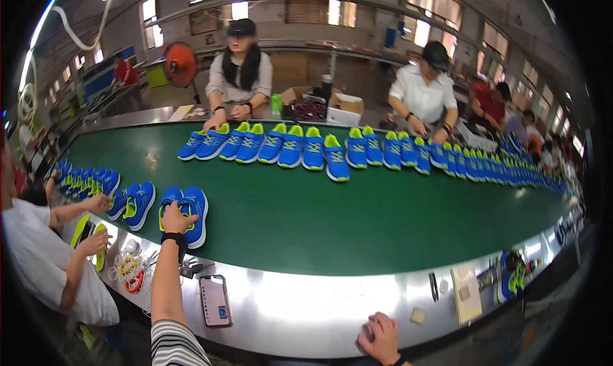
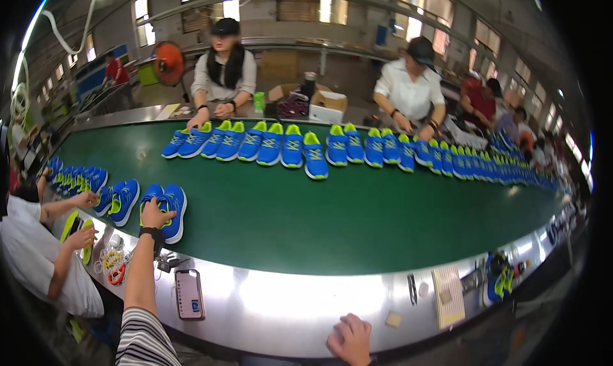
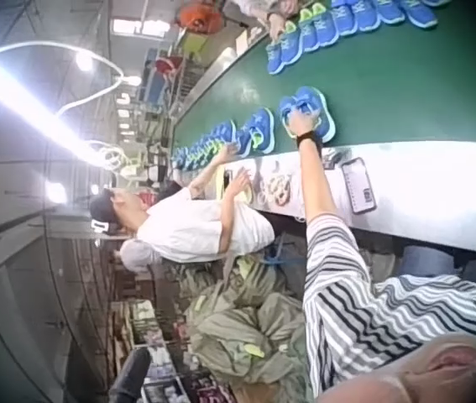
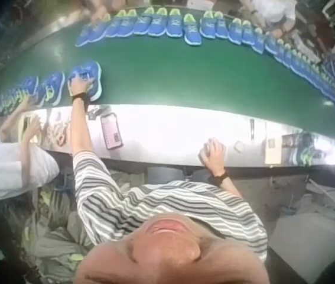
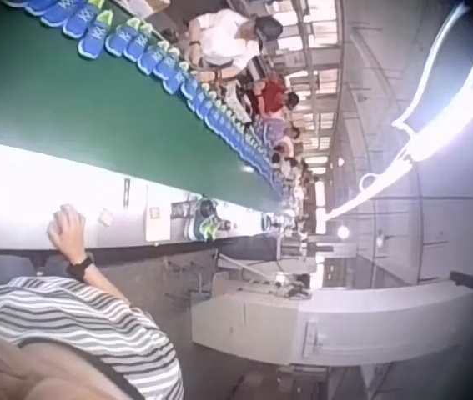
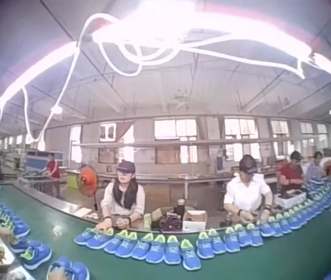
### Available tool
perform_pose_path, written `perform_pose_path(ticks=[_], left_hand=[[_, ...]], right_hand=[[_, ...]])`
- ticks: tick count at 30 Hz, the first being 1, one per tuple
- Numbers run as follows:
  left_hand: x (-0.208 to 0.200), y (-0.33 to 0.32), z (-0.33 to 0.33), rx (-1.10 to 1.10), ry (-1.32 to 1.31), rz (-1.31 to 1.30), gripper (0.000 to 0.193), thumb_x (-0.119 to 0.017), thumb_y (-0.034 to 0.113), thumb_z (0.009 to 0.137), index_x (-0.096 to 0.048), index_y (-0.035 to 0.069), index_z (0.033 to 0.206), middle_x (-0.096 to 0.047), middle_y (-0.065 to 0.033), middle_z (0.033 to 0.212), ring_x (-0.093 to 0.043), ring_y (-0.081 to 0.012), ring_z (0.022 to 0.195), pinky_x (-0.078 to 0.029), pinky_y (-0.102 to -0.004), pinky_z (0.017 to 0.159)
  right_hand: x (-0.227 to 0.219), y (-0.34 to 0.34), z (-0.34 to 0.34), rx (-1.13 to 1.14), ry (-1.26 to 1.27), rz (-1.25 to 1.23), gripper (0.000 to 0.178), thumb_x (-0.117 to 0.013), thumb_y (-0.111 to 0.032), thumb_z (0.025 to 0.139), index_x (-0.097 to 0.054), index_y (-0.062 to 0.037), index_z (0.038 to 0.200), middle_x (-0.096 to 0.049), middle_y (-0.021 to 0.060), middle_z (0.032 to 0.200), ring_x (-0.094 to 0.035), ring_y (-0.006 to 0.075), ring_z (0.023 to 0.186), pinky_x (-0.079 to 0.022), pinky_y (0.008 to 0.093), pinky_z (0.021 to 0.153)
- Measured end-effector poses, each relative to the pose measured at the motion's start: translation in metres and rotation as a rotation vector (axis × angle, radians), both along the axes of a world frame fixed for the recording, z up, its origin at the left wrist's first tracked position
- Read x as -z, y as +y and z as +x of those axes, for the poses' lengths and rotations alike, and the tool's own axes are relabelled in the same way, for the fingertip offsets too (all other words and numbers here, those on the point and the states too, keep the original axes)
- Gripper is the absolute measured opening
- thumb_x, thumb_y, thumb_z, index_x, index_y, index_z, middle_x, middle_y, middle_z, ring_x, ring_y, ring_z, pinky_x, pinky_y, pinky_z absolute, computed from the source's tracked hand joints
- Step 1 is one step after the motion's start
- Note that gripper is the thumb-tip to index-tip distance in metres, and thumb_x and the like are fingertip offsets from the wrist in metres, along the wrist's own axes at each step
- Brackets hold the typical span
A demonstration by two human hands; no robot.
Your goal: Inspecting pairs of blue athletic shoes on a factory conveyor belt.
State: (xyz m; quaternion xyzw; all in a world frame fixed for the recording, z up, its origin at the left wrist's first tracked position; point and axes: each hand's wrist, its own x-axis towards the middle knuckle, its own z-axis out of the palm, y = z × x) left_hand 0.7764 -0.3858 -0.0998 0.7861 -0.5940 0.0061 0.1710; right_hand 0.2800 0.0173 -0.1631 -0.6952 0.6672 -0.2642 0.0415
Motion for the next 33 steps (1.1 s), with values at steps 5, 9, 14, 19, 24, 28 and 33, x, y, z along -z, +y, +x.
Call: perform_pose_path(ticks=[5,9,14,19,24,28,33], left_hand=[[-0.069,0.102,-0.106,0.402,0.263,-0.105,0.095,-0.084,0.046,0.064,-0.043,-0.002,0.134,-0.059,-0.0242,0.112,-0.058,-0.0378,0.104,-0.047,-0.0423,0.09],[-0.07,0.244,-0.17,0.712,0.835,0.271,0.08,-0.08,0.022,0.078,-0.036,0.009,0.144,-0.065,-0.013,0.095,-0.066,-0.0181,0.08,-0.053,-0.0303,0.074],[0.001,0.347,-0.251,0.564,0.853,0.402,0.079,-0.082,0.026,0.077,-0.041,0.002,0.14,-0.054,-0.01,0.103,-0.053,-0.0157,0.085,-0.05,-0.0286,0.073],[0.045,0.368,-0.282,0.526,1.004,0.332,0.056,-0.063,0.011,0.087,-0.042,-0.002,0.137,-0.06,-0.0108,0.11,-0.058,-0.0153,0.093,-0.05,-0.0268,0.078],[0.039,0.36,-0.264,0.432,1.52,0.592,0.044,-0.051,0.009,0.089,-0.048,-0.002,0.131,-0.061,-0.0083,0.115,-0.061,-0.0163,0.101,-0.049,-0.0288,0.089],[0.029,0.375,-0.274,0.275,1.865,0.6,0.043,-0.047,0.012,0.088,-0.049,-0.001,0.129,-0.061,-0.0092,0.118,-0.062,-0.0183,0.104,-0.049,-0.0315,0.094],[0.008,0.378,-0.27,0.298,2.016,0.512,0.054,-0.053,0.013,0.084,-0.043,0.003,0.136,-0.057,-0.0133,0.125,-0.059,-0.0235,0.113,-0.049,-0.0349,0.097]], right_hand=[[-0.001,-0.003,-0.003,-0.006,-0.035,-0.06,0.029,-0.071,-0.027,0.075,-0.064,-0.0085,0.096,-0.059,0.0103,0.112,-0.052,0.0301,0.114,-0.035,0.0439,0.093],[-0.011,0.0,-0.006,-0.082,-0.33,0.001,0.056,-0.069,-0.033,0.08,-0.054,-0.0031,0.125,-0.052,0.0157,0.125,-0.046,0.0324,0.121,-0.031,0.0434,0.101],[-0.022,0.014,-0.01,0.04,-0.707,0.181,0.072,-0.067,-0.025,0.083,-0.034,0.0011,0.141,-0.046,0.0235,0.13,-0.047,0.0321,0.12,-0.039,0.0404,0.1],[-0.031,0.022,-0.035,0.123,-0.884,0.469,0.075,-0.063,-0.007,0.082,-0.025,-0.0002,0.146,-0.051,0.0166,0.127,-0.053,0.0225,0.114,-0.044,0.0324,0.098],[-0.027,0.02,-0.039,-0.052,-1.52,0.441,0.077,-0.055,-0.001,0.075,-0.027,-0.0023,0.147,-0.05,0.0107,0.131,-0.051,0.0199,0.12,-0.042,0.0318,0.1],[-0.026,0.027,-0.02,-0.048,-1.774,0.479,0.085,-0.048,0.003,0.068,-0.024,-0.0089,0.149,-0.047,0.0076,0.134,-0.049,0.0189,0.121,-0.041,0.0308,0.1],[-0.038,0.031,-0.017,-0.067,-1.757,0.346,0.088,-0.051,0.005,0.064,-0.025,-0.012,0.146,-0.045,0.0072,0.132,-0.048,0.02,0.119,-0.041,0.0329,0.1]])
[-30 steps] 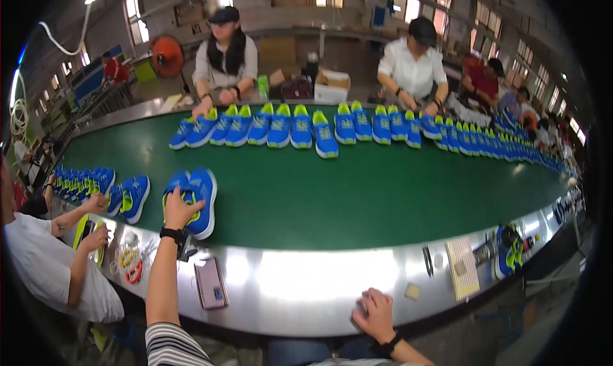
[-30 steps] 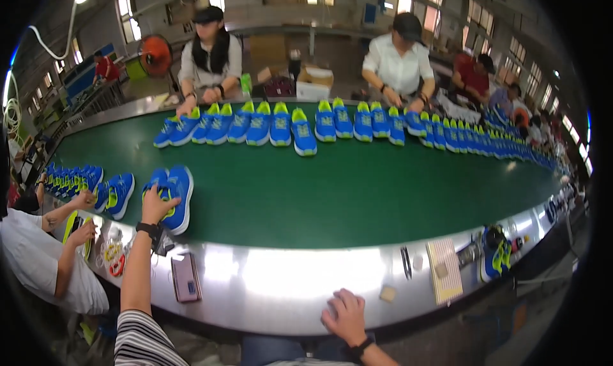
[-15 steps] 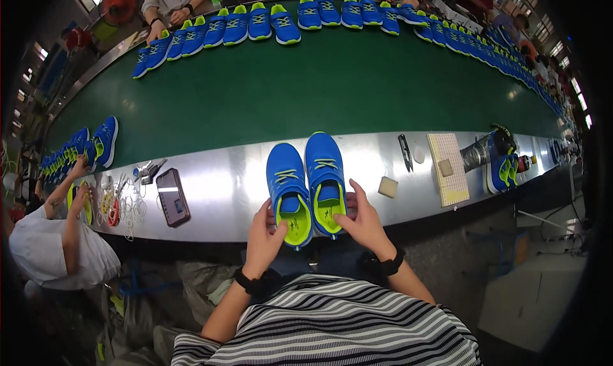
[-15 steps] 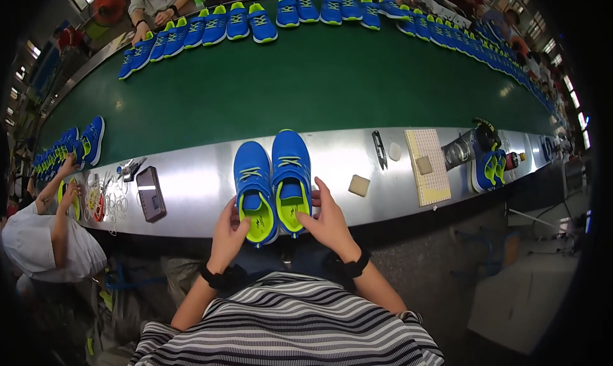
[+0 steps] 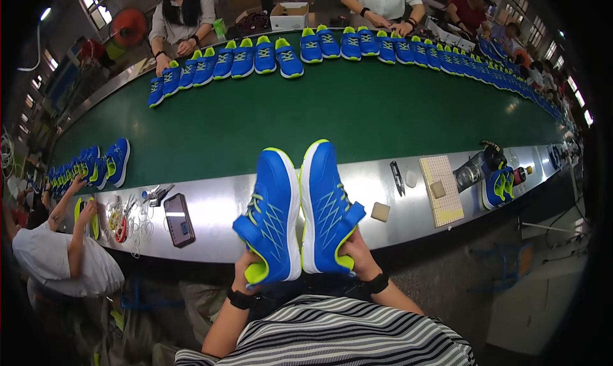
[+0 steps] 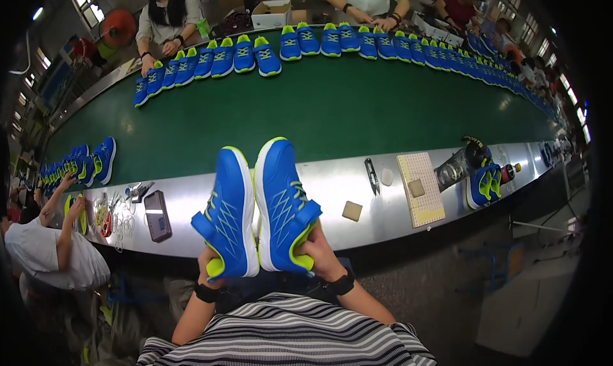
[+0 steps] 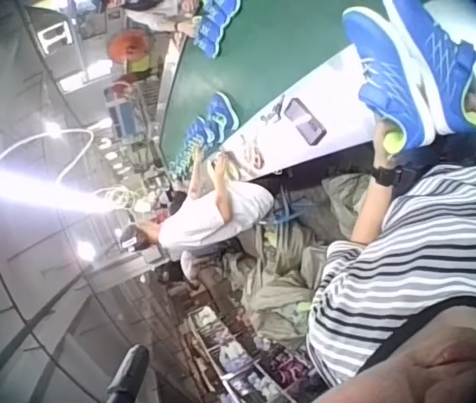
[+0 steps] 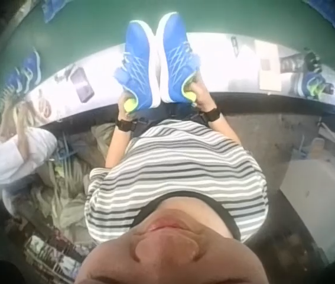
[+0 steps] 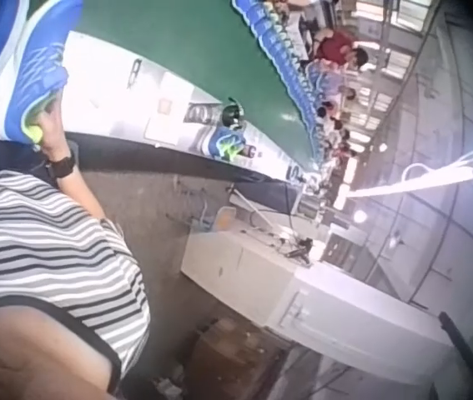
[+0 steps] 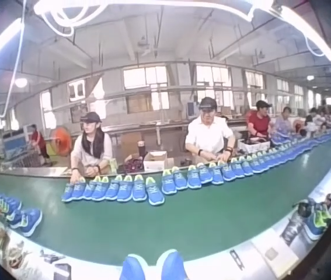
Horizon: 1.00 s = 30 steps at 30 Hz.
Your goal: Inspecting pairs of blue athletic shoes on a factory conveyor belt.
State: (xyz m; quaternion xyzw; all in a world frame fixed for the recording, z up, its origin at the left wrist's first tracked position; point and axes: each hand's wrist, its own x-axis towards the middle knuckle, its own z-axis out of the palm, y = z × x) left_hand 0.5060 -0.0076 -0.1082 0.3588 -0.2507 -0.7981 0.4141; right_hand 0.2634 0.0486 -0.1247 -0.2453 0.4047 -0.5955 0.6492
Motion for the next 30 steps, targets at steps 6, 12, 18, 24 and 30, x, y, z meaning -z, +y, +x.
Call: perform_pose_path(ticks=[6,12,18,24,30], left_hand=[[-0.019,-0.007,0.006,-0.33,-0.803,-1.211,0.077,-0.069,0.001,0.056,-0.043,0.01,0.128,-0.045,-0.0188,0.128,-0.051,-0.0313,0.114,-0.044,-0.041,0.097],[-0.049,-0.005,0.001,-0.337,-0.787,-1.153,0.076,-0.068,0.002,0.058,-0.042,0.005,0.129,-0.043,-0.0184,0.129,-0.048,-0.0296,0.118,-0.037,-0.0398,0.104],[-0.089,-0.011,-0.012,-0.141,-0.206,-0.252,0.063,-0.058,0.012,0.091,-0.024,0.007,0.143,-0.053,-0.016,0.126,-0.055,-0.0228,0.115,-0.045,-0.036,0.097],[-0.07,-0.017,-0.009,-0.165,-0.261,-0.199,0.056,-0.057,0.021,0.092,-0.031,0.007,0.139,-0.052,-0.011,0.128,-0.054,-0.0204,0.115,-0.044,-0.0352,0.097],[-0.001,-0.024,0.005,0.218,-1.221,-0.588,0.059,-0.066,0.029,0.09,-0.042,-0.006,0.131,-0.049,-0.0256,0.127,-0.048,-0.0364,0.121,-0.04,-0.0425,0.101]], right_hand=[[-0.019,-0.009,-0.006,0.433,1.057,-0.64,0.072,-0.062,0.006,0.065,-0.045,-0.0161,0.131,-0.039,0.0204,0.13,-0.045,0.0328,0.117,-0.039,0.0437,0.1],[-0.053,-0.011,0.007,0.447,1.095,-0.641,0.072,-0.064,0.003,0.062,-0.047,-0.0127,0.13,-0.039,0.0219,0.128,-0.045,0.0335,0.116,-0.039,0.0428,0.1],[-0.087,-0.033,0.019,0.02,0.325,-0.185,0.082,-0.066,-0.012,0.081,-0.022,-0.0073,0.15,-0.045,0.0135,0.123,-0.052,0.022,0.109,-0.044,0.0305,0.094],[-0.065,-0.058,0.021,-0.006,0.305,-0.032,0.076,-0.066,-0.026,0.087,-0.026,-0.0062,0.149,-0.049,0.015,0.115,-0.052,0.0222,0.106,-0.043,0.0319,0.093],[0.007,-0.058,0.006,-0.018,1.387,-0.062,0.067,-0.068,-0.036,0.085,-0.045,-0.0096,0.141,-0.051,0.0226,0.116,-0.052,0.0298,0.109,-0.041,0.0371,0.098]])
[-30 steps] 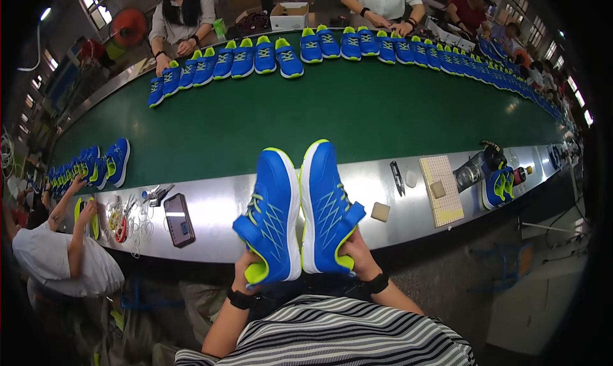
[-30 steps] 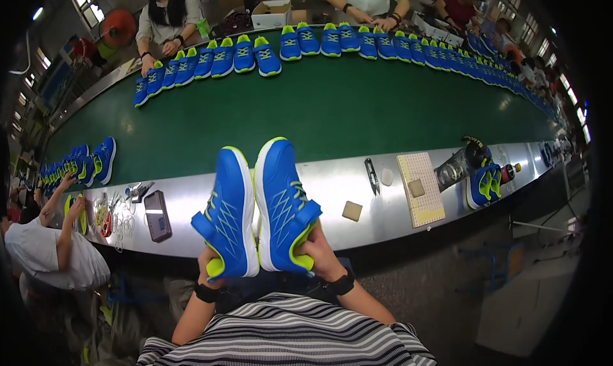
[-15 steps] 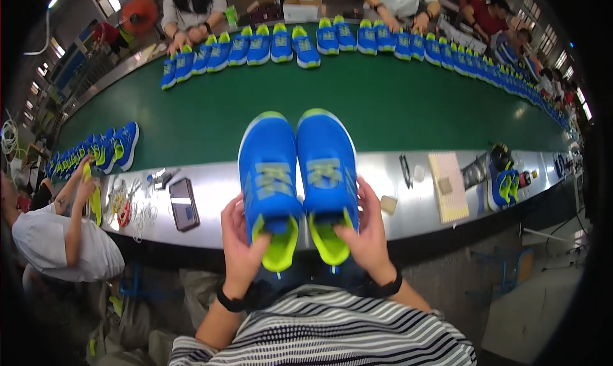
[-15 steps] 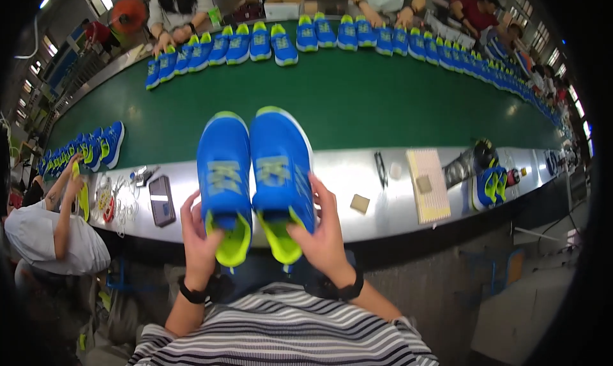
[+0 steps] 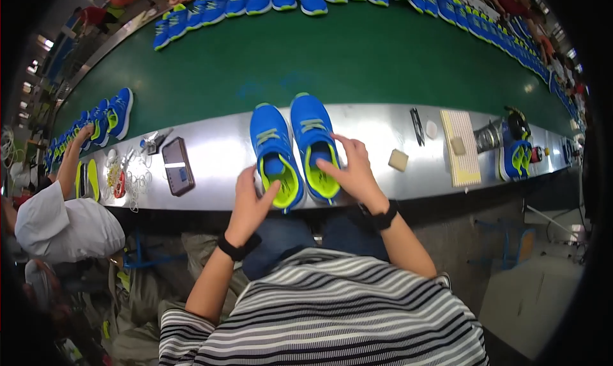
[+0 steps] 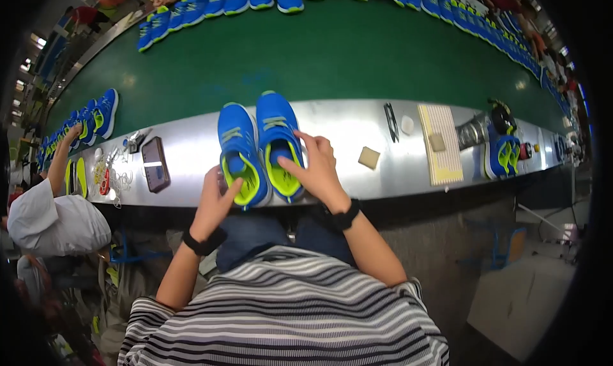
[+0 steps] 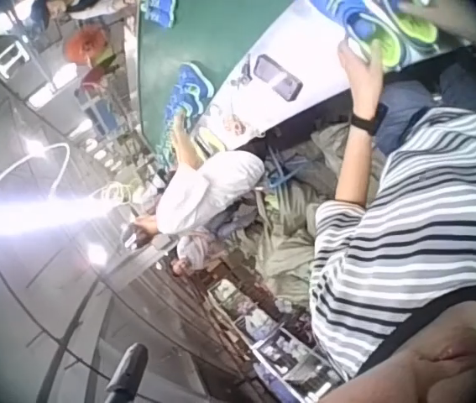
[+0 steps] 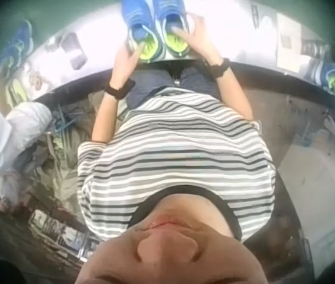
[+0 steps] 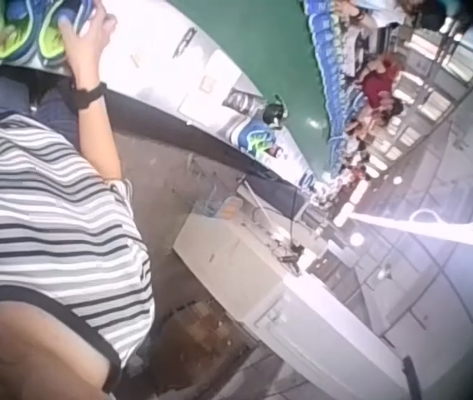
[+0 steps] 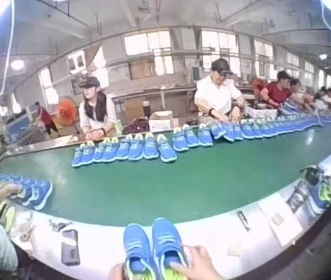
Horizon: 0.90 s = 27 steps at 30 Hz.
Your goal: Inspecting pairs of blue athletic shoes on a factory conveyor belt.
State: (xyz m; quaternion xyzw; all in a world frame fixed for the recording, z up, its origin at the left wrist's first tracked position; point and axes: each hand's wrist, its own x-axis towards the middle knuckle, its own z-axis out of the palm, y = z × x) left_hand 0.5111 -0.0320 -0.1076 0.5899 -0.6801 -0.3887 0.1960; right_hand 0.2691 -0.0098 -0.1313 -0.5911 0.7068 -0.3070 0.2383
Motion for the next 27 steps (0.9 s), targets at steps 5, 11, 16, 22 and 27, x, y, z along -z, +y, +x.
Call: perform_pose_path(ticks=[5,11,16,22,27], left_hand=[[-0.025,-0.025,0.021,0.402,-0.186,-0.689,0.045,-0.07,0.019,0.079,-0.054,0.001,0.117,-0.053,-0.0183,0.125,-0.051,-0.036,0.116,-0.041,-0.0446,0.097],[-0.029,-0.077,-0.029,1.209,-0.471,-1.136,0.016,-0.057,0.016,0.081,-0.059,0.011,0.096,-0.06,-0.0019,0.105,-0.052,-0.0203,0.118,-0.034,-0.0395,0.107],[-0.061,-0.092,0.003,0.909,-0.389,-1.064,0.011,-0.055,0.015,0.082,-0.057,0.014,0.092,-0.054,0.0002,0.087,-0.056,-0.014,0.085,-0.039,-0.0337,0.081],[-0.145,-0.061,0.101,0.228,-0.257,-0.661,0.028,-0.069,0.008,0.067,-0.061,0.007,0.094,-0.062,-0.0082,0.085,-0.062,-0.026,0.081,-0.044,-0.0375,0.071],[-0.16,-0.076,0.161,-0.284,-0.166,-0.283,0.027,-0.073,0.021,0.073,-0.068,0.001,0.09,-0.066,-0.014,0.073,-0.065,-0.0258,0.065,-0.05,-0.0354,0.061]], right_hand=[[0.025,0.008,-0.004,-0.08,-0.461,0.011,0.067,-0.072,-0.024,0.085,-0.043,-0.0115,0.143,-0.055,0.0119,0.11,-0.055,0.0168,0.097,-0.046,0.0291,0.085],[0.016,-0.01,0.005,-0.083,-0.893,-0.031,0.063,-0.061,-0.016,0.093,-0.032,-0.0031,0.147,-0.052,0.0174,0.125,-0.057,0.0176,0.104,-0.048,0.0298,0.087],[0.007,0.004,-0.007,0.006,-0.362,-0.178,0.058,-0.063,-0.019,0.09,-0.041,-0.0008,0.141,-0.054,0.019,0.123,-0.058,0.0292,0.104,-0.047,0.0376,0.09],[0.016,0.025,0.009,-0.335,0.276,-0.212,0.06,-0.073,-0.041,0.076,-0.056,-0.0074,0.123,-0.048,0.0207,0.126,-0.037,0.0441,0.126,-0.027,0.0558,0.102],[0.021,0.028,0.033,-0.335,0.363,-0.192,0.055,-0.069,-0.038,0.078,-0.058,-0.0081,0.123,-0.048,0.0223,0.129,-0.038,0.0448,0.127,-0.025,0.057,0.106]])
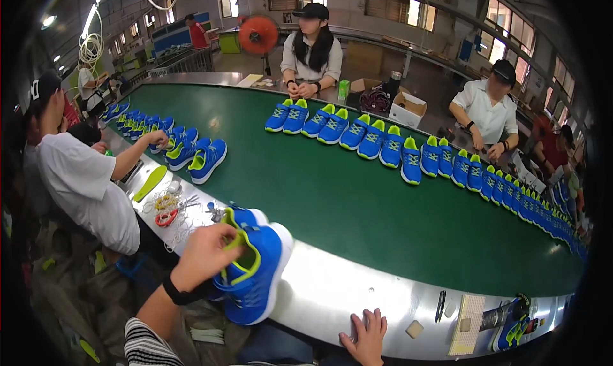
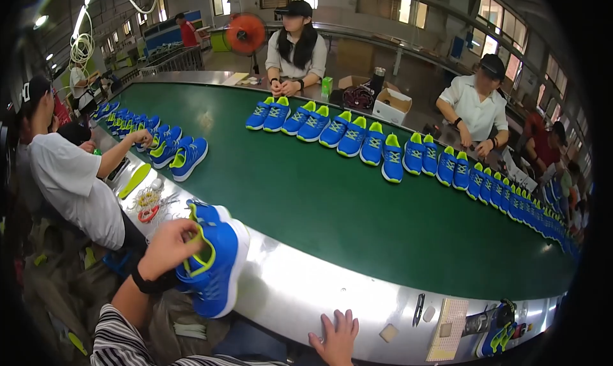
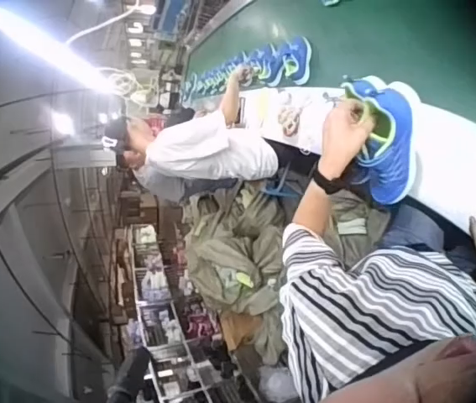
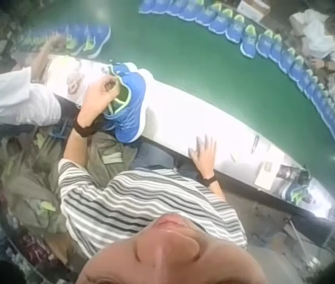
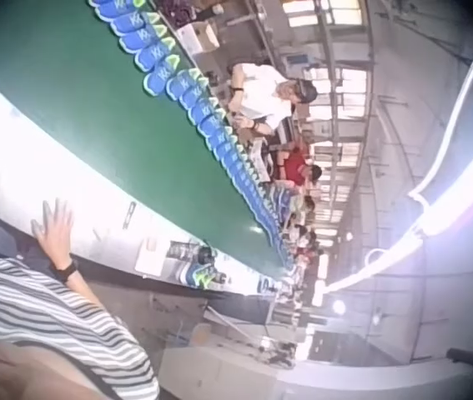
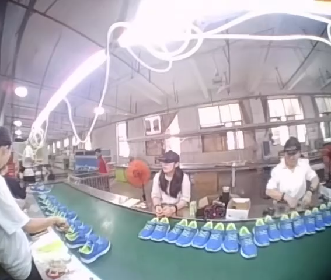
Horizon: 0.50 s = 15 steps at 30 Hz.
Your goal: Inspecting pairs of blue athletic shoes on a factory conveyor belt.
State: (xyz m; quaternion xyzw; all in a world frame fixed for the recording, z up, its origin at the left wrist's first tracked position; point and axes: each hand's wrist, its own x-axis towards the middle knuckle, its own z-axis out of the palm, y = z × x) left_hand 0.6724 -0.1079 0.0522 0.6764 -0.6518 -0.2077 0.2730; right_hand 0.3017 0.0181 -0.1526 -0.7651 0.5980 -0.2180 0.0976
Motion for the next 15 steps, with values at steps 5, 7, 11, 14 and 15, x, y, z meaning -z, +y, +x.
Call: perform_pose_path(ticks=[5,7,11,14,15], left_hand=[[-0.04,-0.154,0.08,-0.116,-0.249,-0.04,0.038,-0.07,0.035,0.075,-0.068,-0.003,0.083,-0.066,-0.02,0.074,-0.065,-0.0298,0.067,-0.051,-0.0387,0.062],[-0.096,-0.261,0.102,-0.155,-0.511,-0.193,0.051,-0.067,0.043,0.078,-0.067,-0.005,0.092,-0.065,-0.0289,0.088,-0.066,-0.0408,0.081,-0.052,-0.0477,0.074],[-0.172,-0.356,0.115,-0.08,-0.568,-0.652,0.07,-0.054,0.052,0.092,-0.049,-0.005,0.131,-0.059,-0.0261,0.123,-0.056,-0.0348,0.118,-0.044,-0.0388,0.099],[-0.142,-0.322,0.08,0.291,-0.376,-1.166,0.039,-0.059,0.032,0.092,-0.061,0.001,0.117,-0.066,-0.0177,0.11,-0.063,-0.0332,0.103,-0.049,-0.0393,0.09],[-0.109,-0.293,0.063,0.339,-0.251,-1.076,0.033,-0.063,0.027,0.089,-0.063,0.003,0.112,-0.066,-0.0152,0.107,-0.063,-0.0314,0.101,-0.048,-0.0394,0.088]], right_hand=[[-0.004,-0.005,0.011,0.036,0.065,0.014,0.058,-0.068,-0.036,0.082,-0.054,-0.0087,0.131,-0.045,0.0257,0.135,-0.034,0.0457,0.131,-0.024,0.0562,0.11],[-0.006,-0.007,0.014,0.046,0.067,0.054,0.056,-0.068,-0.037,0.082,-0.055,-0.0104,0.13,-0.047,0.0241,0.135,-0.036,0.0439,0.131,-0.023,0.0575,0.109],[-0.004,-0.012,0.017,0.099,0.008,0.051,0.048,-0.072,-0.039,0.072,-0.064,-0.0134,0.111,-0.049,0.0161,0.126,-0.038,0.0427,0.129,-0.024,0.0575,0.107],[-0.005,-0.013,0.019,0.107,-0.004,0.044,0.048,-0.073,-0.039,0.071,-0.064,-0.0136,0.111,-0.049,0.0164,0.126,-0.039,0.0417,0.129,-0.023,0.057,0.107],[-0.006,-0.015,0.018,0.117,-0.01,0.055,0.048,-0.073,-0.039,0.071,-0.064,-0.0138,0.111,-0.05,0.0165,0.126,-0.039,0.0412,0.129,-0.023,0.0572,0.107]])
